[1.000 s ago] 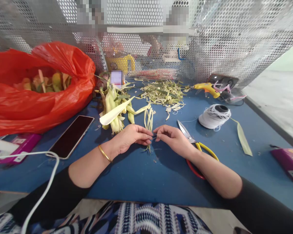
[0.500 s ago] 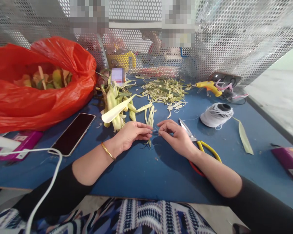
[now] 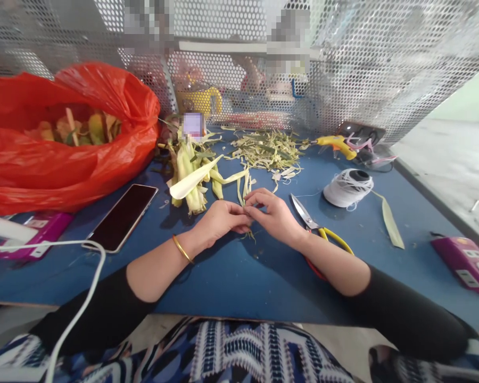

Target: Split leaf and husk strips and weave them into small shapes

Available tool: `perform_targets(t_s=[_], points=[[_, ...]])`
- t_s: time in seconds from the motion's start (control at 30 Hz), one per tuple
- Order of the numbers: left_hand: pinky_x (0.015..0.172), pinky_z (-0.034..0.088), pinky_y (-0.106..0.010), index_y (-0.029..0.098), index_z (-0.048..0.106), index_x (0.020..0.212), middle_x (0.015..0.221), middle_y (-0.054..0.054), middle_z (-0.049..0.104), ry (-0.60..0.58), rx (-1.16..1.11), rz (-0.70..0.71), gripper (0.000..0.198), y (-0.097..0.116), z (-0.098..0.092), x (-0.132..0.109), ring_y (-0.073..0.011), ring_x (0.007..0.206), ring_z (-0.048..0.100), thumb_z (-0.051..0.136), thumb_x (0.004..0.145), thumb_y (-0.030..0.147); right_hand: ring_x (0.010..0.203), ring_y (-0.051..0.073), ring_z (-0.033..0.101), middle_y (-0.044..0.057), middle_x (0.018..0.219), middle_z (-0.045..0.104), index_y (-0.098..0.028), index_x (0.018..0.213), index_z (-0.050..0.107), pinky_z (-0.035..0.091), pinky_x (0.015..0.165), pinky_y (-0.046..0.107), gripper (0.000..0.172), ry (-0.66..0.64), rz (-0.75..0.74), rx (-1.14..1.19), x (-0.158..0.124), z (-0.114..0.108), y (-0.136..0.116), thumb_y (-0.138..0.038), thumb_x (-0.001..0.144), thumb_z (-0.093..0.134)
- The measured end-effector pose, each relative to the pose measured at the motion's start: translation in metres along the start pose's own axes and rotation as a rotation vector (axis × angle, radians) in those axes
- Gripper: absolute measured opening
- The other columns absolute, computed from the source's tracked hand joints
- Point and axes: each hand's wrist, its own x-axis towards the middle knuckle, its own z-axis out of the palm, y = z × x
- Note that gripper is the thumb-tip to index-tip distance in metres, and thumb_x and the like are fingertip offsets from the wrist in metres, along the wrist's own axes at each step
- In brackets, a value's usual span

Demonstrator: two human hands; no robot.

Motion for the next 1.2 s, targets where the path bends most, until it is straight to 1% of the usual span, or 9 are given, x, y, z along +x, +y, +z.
perform_targets(t_s=[0.1, 0.3, 0.47, 0.67, 0.87, 0.97, 1.03, 1.1, 1.2], points=[[0.056, 0.051, -0.020, 0.011, 0.065, 0.064, 0.054, 0.000, 0.064, 0.005, -0.009, 0.009, 0.010, -0.001, -0.001, 0.000, -0.0077, 0.049, 0.059, 0.073, 0.069, 0.014, 0.075, 0.014, 0.055, 0.003, 0.083, 0.061, -0.019, 0.079, 0.062, 0.043, 0.067, 0.026, 0.012, -0.021, 0.074, -0.023, 0.000, -0.010, 0.005, -0.025, 0.085, 0.053], [0.055, 0.051, -0.020, 0.012, 0.064, 0.070, 0.056, 0.001, 0.063, -0.035, -0.006, 0.034, 0.009, -0.003, -0.004, 0.001, -0.0076, 0.050, 0.058, 0.072, 0.072, 0.017, 0.062, 0.010, 0.052, -0.002, 0.070, 0.061, -0.018, 0.078, 0.066, 0.040, 0.059, 0.023, 0.010, -0.299, 0.102, 0.028, -0.001, -0.025, 0.013, -0.028, 0.079, 0.063], [0.050, 0.049, -0.018, 0.012, 0.061, 0.072, 0.058, 0.001, 0.063, -0.019, -0.006, 0.033, 0.013, -0.002, -0.002, 0.001, -0.0072, 0.049, 0.058, 0.072, 0.072, 0.020, 0.060, 0.009, 0.049, -0.003, 0.064, 0.056, -0.017, 0.068, 0.061, 0.037, 0.058, 0.022, 0.012, -0.246, 0.034, -0.002, -0.002, -0.018, 0.013, -0.019, 0.080, 0.060], [0.047, 0.049, -0.017, 0.014, 0.059, 0.073, 0.060, 0.001, 0.064, 0.006, -0.012, 0.024, 0.018, 0.001, -0.002, 0.001, -0.0076, 0.050, 0.058, 0.074, 0.068, 0.023, 0.061, 0.011, 0.049, -0.001, 0.066, 0.054, -0.019, 0.068, 0.058, 0.037, 0.059, 0.023, 0.016, -0.164, -0.064, -0.089, -0.005, -0.020, 0.008, -0.021, 0.084, 0.057], [0.046, 0.047, -0.017, 0.014, 0.059, 0.071, 0.056, 0.004, 0.059, 0.014, -0.014, 0.019, 0.024, 0.002, -0.006, 0.003, -0.0078, 0.051, 0.058, 0.079, 0.059, 0.023, 0.070, 0.014, 0.057, 0.001, 0.073, 0.062, -0.021, 0.073, 0.061, 0.041, 0.074, 0.031, 0.014, -0.217, -0.279, -0.189, -0.008, -0.021, 0.003, -0.022, 0.086, 0.055], [0.046, 0.046, -0.017, 0.015, 0.060, 0.070, 0.057, 0.003, 0.060, 0.014, 0.001, 0.029, 0.025, 0.002, -0.006, 0.002, -0.0083, 0.052, 0.058, 0.079, 0.057, 0.024, 0.077, 0.015, 0.061, 0.003, 0.085, 0.066, -0.021, 0.087, 0.061, 0.046, 0.074, 0.029, 0.008, -0.144, -0.136, -0.007, -0.006, -0.019, 0.006, -0.022, 0.087, 0.052], [0.047, 0.046, -0.018, 0.015, 0.060, 0.068, 0.058, 0.003, 0.061, 0.014, 0.020, 0.045, 0.026, 0.001, -0.004, 0.001, -0.0087, 0.053, 0.058, 0.080, 0.056, 0.025, 0.082, 0.014, 0.063, 0.004, 0.095, 0.067, -0.021, 0.100, 0.057, 0.049, 0.073, 0.028, 0.017, -0.103, -0.018, 0.137, -0.004, -0.015, 0.010, -0.018, 0.087, 0.047], [0.048, 0.045, -0.018, 0.015, 0.060, 0.067, 0.058, 0.003, 0.061, 0.014, 0.043, 0.069, 0.027, 0.000, -0.003, 0.000, -0.0092, 0.054, 0.058, 0.081, 0.054, 0.026, 0.082, 0.014, 0.065, 0.005, 0.095, 0.069, -0.020, 0.104, 0.054, 0.051, 0.075, 0.028, 0.022, -0.134, 0.047, 0.200, -0.003, -0.011, 0.015, -0.014, 0.086, 0.044], [0.049, 0.045, -0.019, 0.015, 0.062, 0.066, 0.059, 0.002, 0.063, 0.034, 0.095, 0.119, 0.025, -0.004, -0.002, 0.000, -0.0095, 0.055, 0.058, 0.082, 0.054, 0.025, 0.082, 0.014, 0.066, 0.004, 0.088, 0.070, -0.019, 0.099, 0.055, 0.050, 0.079, 0.029, 0.021, -0.186, 0.074, 0.144, -0.003, -0.008, 0.021, -0.010, 0.083, 0.045]])
